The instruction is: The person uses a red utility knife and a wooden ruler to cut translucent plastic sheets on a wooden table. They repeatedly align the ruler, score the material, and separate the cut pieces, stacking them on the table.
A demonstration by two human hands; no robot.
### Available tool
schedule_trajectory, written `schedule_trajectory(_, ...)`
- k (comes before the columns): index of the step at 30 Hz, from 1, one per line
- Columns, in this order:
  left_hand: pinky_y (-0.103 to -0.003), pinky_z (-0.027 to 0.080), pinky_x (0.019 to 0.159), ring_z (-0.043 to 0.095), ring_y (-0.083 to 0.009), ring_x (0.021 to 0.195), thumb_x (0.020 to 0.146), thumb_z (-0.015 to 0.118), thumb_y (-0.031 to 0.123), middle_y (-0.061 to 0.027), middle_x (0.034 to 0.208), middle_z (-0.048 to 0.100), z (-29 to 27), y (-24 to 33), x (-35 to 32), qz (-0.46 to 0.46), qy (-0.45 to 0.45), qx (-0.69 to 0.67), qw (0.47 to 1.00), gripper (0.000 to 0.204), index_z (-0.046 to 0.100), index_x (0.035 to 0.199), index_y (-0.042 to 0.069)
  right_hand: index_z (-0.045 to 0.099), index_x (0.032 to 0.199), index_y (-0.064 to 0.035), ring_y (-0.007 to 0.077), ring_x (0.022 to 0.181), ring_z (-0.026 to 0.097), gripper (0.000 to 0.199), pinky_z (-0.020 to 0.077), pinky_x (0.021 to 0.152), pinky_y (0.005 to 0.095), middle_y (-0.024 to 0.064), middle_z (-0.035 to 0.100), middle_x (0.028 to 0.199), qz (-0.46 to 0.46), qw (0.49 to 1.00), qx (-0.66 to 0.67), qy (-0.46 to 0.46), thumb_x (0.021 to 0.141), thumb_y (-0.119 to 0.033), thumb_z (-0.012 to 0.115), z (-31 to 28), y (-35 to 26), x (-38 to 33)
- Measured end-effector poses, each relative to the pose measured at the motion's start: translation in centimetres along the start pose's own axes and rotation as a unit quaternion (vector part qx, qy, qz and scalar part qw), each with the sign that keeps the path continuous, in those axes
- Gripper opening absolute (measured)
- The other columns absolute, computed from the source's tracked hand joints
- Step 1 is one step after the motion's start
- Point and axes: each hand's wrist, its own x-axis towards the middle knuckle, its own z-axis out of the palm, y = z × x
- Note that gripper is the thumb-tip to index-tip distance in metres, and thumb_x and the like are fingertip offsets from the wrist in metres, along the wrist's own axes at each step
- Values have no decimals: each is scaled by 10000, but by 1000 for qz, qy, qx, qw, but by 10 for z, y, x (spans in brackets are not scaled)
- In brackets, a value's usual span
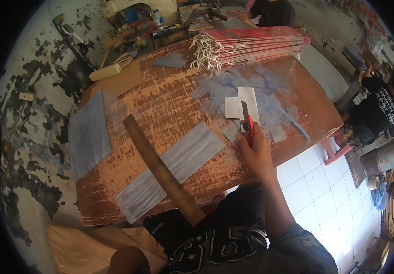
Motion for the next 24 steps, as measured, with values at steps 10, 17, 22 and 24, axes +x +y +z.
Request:
schedule_trajectory(10, -425, 632, 746, 759, -194, 918, 1084, 514, 252, -50, 1046, 761, -41, -11, 20, -19, -114, -48, 992, 283, 755, 1179, 138, 628, 1438, -63, 148, 815, 573, 415, 499, 771, 338, 46, 637, 899, -8, 1000, 12, 15, 1063, -211, 727, -2, 6, -2)
schedule_trajectory(17, -388, 621, 869, 773, -202, 1006, 1094, 535, 362, -41, 1075, 766, 9, 8, 17, -113, 100, -103, 983, 264, 746, 1143, 211, 637, 1420, -53, 126, 811, 559, 397, 490, 765, 313, 23, 616, 884, 1, 1000, 26, -12, 1062, -194, 733, 8, -2, 2)
schedule_trajectory(22, -351, 608, 889, 763, -186, 1058, 1132, 500, 423, -24, 1155, 759, -23, -39, 9, 14, -9, -116, 993, 274, 726, 1175, 276, 646, 1407, -48, 124, 800, 553, 385, 486, 761, 311, 19, 612, 872, 0, 1000, 20, 14, 1059, -187, 733, -1, 3, 0)
schedule_trajectory(24, -343, 599, 896, 753, -178, 1084, 1144, 485, 456, -10, 1187, 748, -11, -54, 6, 76, 34, -59, 995, 290, 714, 1198, 286, 650, 1400, -46, 120, 789, 544, 377, 478, 749, 309, 12, 603, 858, -14, 1000, 12, 25, 1057, -179, 732, 1, 3, -1)
